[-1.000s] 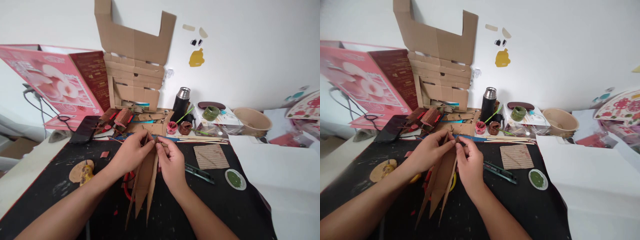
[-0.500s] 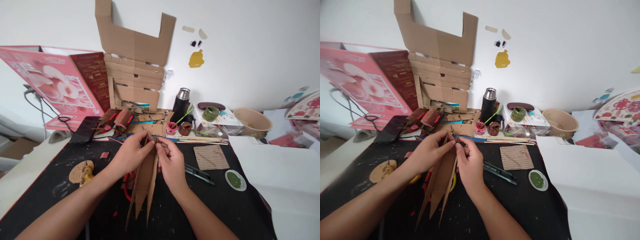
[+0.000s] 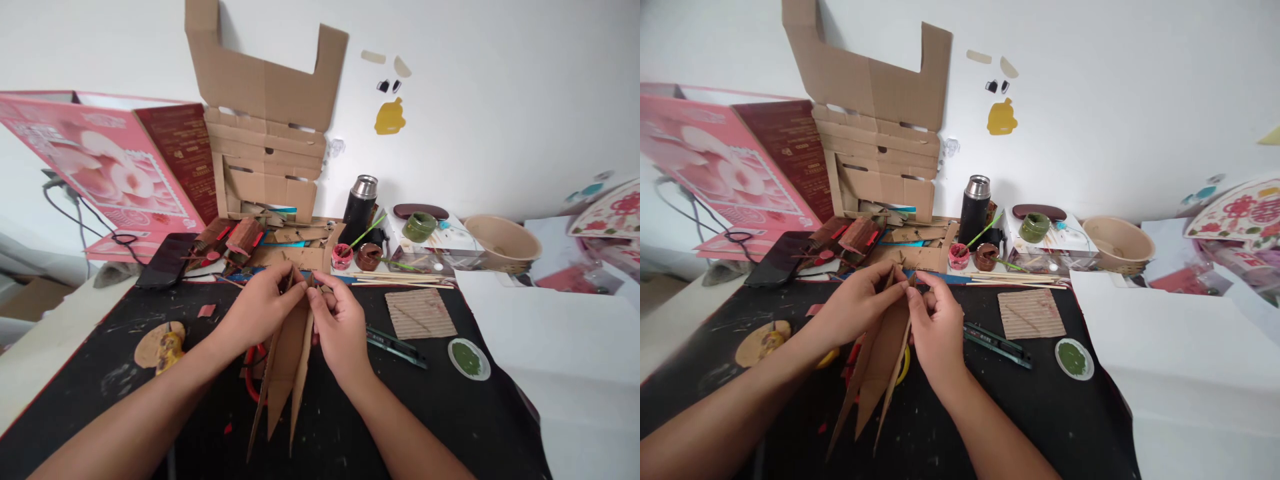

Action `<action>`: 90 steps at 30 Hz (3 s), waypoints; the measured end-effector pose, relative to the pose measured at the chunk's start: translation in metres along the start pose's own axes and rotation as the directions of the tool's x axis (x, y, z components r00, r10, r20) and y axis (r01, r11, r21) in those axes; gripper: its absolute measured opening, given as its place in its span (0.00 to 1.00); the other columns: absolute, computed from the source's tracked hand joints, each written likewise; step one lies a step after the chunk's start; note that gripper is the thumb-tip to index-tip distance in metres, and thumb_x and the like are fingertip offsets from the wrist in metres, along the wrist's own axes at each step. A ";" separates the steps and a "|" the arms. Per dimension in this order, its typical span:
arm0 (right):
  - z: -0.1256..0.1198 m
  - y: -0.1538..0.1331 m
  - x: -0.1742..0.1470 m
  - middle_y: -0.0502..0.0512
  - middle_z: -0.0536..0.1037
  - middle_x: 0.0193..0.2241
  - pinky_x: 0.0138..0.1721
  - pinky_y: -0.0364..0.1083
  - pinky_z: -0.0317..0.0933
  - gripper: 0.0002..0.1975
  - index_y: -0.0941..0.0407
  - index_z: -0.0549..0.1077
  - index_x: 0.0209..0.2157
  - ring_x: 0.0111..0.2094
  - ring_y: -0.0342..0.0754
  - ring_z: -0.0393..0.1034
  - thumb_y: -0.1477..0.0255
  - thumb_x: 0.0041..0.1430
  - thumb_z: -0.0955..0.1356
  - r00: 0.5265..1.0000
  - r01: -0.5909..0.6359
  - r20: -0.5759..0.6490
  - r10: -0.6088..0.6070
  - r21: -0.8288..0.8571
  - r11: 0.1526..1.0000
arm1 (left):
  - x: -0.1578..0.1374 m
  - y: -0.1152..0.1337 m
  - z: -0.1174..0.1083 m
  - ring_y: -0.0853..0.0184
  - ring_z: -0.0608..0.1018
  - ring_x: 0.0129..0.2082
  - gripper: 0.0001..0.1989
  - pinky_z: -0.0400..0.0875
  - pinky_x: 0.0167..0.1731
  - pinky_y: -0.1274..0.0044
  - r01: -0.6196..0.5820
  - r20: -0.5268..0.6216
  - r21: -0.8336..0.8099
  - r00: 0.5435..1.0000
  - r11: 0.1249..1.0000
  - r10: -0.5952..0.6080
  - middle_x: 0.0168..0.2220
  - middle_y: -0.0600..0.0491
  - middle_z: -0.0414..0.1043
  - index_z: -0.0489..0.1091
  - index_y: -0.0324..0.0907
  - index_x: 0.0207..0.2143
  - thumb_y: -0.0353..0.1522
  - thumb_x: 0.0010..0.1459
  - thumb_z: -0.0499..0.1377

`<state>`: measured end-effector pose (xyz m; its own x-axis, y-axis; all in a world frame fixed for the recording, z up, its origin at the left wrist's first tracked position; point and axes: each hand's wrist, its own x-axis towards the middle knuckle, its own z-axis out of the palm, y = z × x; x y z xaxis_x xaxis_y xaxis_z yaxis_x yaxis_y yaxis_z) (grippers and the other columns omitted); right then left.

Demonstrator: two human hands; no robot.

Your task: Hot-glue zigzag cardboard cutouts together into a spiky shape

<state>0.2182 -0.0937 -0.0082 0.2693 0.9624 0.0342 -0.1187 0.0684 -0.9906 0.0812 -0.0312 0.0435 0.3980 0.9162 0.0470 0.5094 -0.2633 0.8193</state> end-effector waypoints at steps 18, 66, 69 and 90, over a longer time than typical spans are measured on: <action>-0.001 0.002 -0.003 0.41 0.64 0.18 0.18 0.43 0.56 0.24 0.58 0.77 0.57 0.16 0.42 0.57 0.57 0.68 0.69 0.998 0.049 0.040 -0.047 -0.042 0.998 | 0.001 -0.004 -0.002 0.64 0.70 0.30 0.12 0.61 0.33 0.72 -0.023 -0.002 -0.030 1.000 0.999 0.023 0.28 0.58 0.68 0.70 0.44 0.32 0.42 0.61 0.58; 0.002 -0.015 -0.011 0.39 0.60 0.13 0.14 0.41 0.52 0.41 0.61 0.74 0.66 0.13 0.42 0.54 0.48 0.62 0.73 0.999 0.053 0.017 -0.052 -0.098 0.994 | -0.002 0.004 -0.008 0.62 0.73 0.33 0.09 0.63 0.36 0.71 -0.143 -0.048 -0.136 0.989 0.980 0.138 0.30 0.55 0.72 0.68 0.44 0.31 0.39 0.62 0.56; 0.002 -0.014 -0.011 0.39 0.60 0.13 0.14 0.41 0.52 0.40 0.61 0.74 0.66 0.13 0.42 0.54 0.48 0.62 0.73 0.999 0.045 0.020 -0.044 -0.100 0.994 | -0.001 0.003 -0.008 0.62 0.73 0.33 0.09 0.63 0.36 0.71 -0.153 -0.050 -0.131 0.988 0.979 0.147 0.30 0.55 0.72 0.68 0.44 0.31 0.38 0.62 0.56; 0.000 -0.015 -0.007 0.39 0.62 0.13 0.13 0.42 0.57 0.39 0.61 0.75 0.66 0.12 0.43 0.57 0.49 0.62 0.72 0.999 0.034 0.039 -0.030 -0.114 0.993 | 0.002 -0.001 -0.004 0.62 0.73 0.33 0.09 0.63 0.37 0.71 -0.149 -0.054 -0.115 0.988 0.982 0.143 0.29 0.56 0.70 0.67 0.45 0.30 0.39 0.61 0.56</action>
<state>0.2180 -0.1015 0.0065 0.2357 0.9694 0.0687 0.0005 0.0706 -0.9975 0.0782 -0.0279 0.0450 0.4251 0.8840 0.1946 0.3534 -0.3600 0.8635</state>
